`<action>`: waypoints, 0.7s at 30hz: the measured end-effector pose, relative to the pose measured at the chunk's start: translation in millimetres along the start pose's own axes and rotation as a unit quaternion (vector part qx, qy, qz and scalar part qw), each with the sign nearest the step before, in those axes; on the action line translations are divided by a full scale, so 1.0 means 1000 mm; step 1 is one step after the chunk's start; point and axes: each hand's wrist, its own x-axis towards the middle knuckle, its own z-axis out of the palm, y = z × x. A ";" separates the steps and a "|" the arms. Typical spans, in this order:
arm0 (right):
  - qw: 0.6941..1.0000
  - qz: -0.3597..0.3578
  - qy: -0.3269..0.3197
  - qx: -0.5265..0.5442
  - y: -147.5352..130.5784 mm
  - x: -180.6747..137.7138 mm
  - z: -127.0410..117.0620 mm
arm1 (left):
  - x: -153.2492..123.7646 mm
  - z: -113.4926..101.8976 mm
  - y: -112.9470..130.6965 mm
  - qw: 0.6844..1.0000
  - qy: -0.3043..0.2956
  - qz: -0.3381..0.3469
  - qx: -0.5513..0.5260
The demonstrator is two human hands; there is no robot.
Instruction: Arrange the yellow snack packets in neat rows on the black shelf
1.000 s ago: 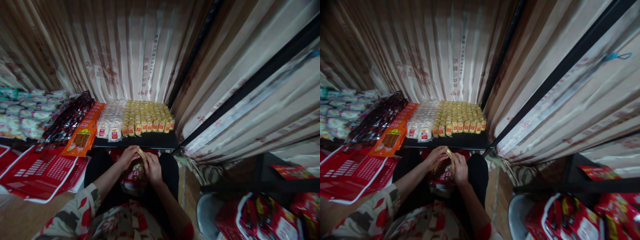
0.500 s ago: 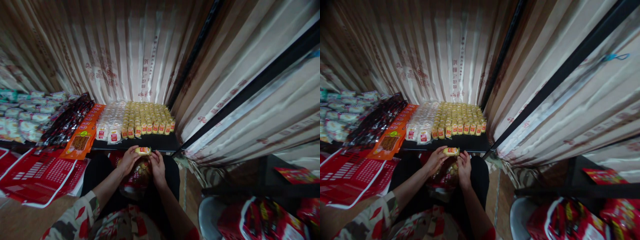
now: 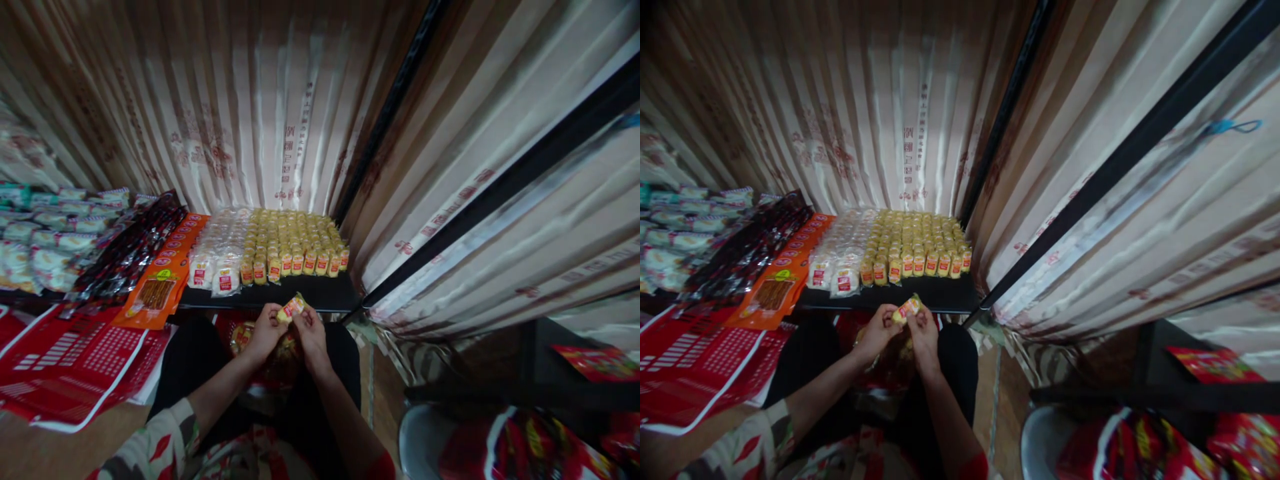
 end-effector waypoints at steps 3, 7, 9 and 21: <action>0.999 -0.026 -0.019 -0.044 0.001 0.011 -0.002 | 0.007 0.004 -0.002 0.996 -0.001 0.042 0.074; 0.986 -0.089 -0.033 -0.136 -0.004 0.039 -0.006 | 0.021 0.006 0.001 0.980 0.002 0.082 0.183; 0.977 -0.124 -0.033 -0.169 -0.006 0.057 -0.005 | 0.028 0.007 0.005 0.965 0.031 0.114 0.235; 0.956 -0.200 -0.032 -0.211 0.001 0.123 0.020 | 0.069 0.012 0.012 0.865 0.014 0.229 0.446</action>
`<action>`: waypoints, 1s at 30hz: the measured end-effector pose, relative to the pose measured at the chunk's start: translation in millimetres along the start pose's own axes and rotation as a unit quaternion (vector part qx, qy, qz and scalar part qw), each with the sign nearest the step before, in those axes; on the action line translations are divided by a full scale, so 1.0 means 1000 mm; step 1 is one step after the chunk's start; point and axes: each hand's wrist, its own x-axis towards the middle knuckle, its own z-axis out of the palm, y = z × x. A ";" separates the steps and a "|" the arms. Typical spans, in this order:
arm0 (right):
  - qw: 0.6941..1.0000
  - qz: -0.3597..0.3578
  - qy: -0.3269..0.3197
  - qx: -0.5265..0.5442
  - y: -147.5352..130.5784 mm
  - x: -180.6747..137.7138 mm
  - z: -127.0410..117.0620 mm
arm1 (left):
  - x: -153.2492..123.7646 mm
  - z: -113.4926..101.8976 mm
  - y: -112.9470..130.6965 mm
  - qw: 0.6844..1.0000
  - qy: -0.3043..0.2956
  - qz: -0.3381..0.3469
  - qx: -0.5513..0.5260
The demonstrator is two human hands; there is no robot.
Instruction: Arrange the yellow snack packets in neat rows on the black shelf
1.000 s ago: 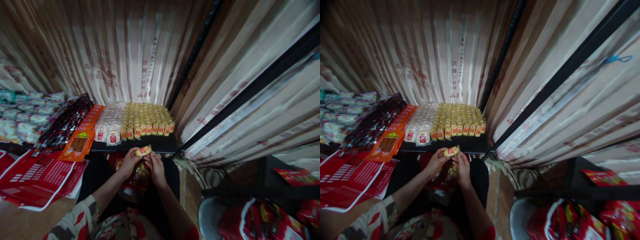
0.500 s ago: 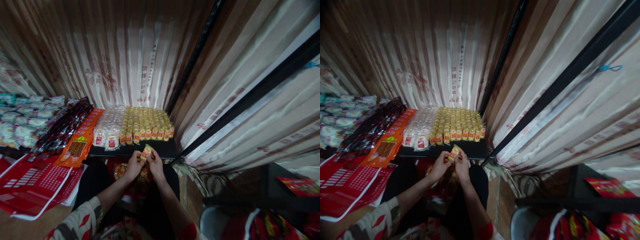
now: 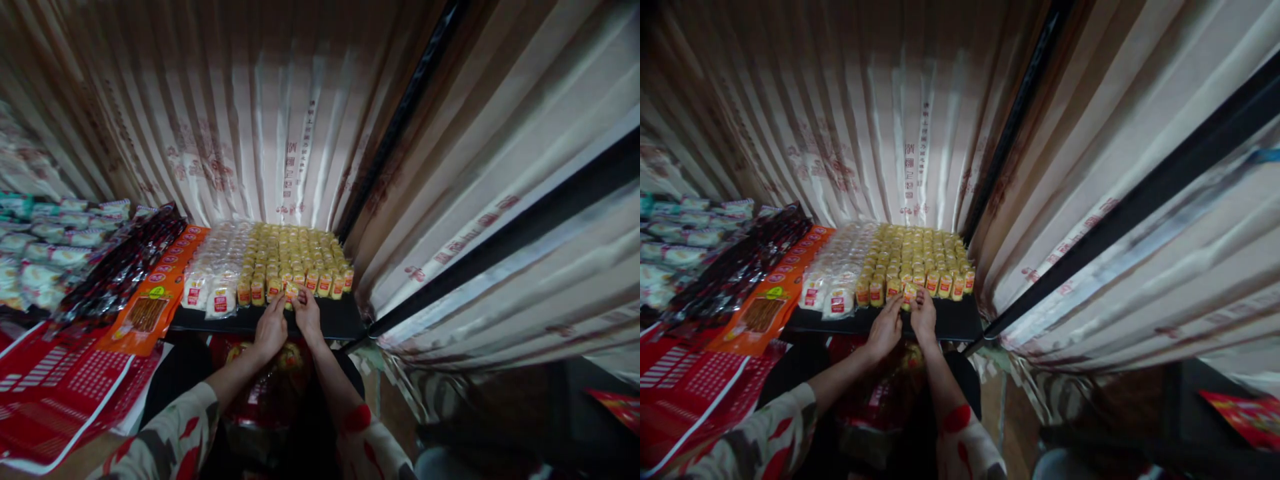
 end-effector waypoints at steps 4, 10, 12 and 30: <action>1.000 -0.007 -0.003 -0.017 0.004 0.003 0.008 | 0.002 0.001 -0.008 1.000 0.000 -0.002 0.025; 0.995 -0.044 0.020 -0.086 -0.002 0.000 0.013 | 0.003 0.000 -0.020 1.000 0.009 0.023 0.018; 0.994 -0.051 0.035 -0.085 -0.006 -0.003 0.013 | 0.005 -0.002 -0.022 0.999 0.015 0.039 0.012; 0.985 -0.079 0.072 -0.132 -0.018 -0.024 0.010 | -0.016 -0.001 -0.039 0.997 0.025 0.074 0.006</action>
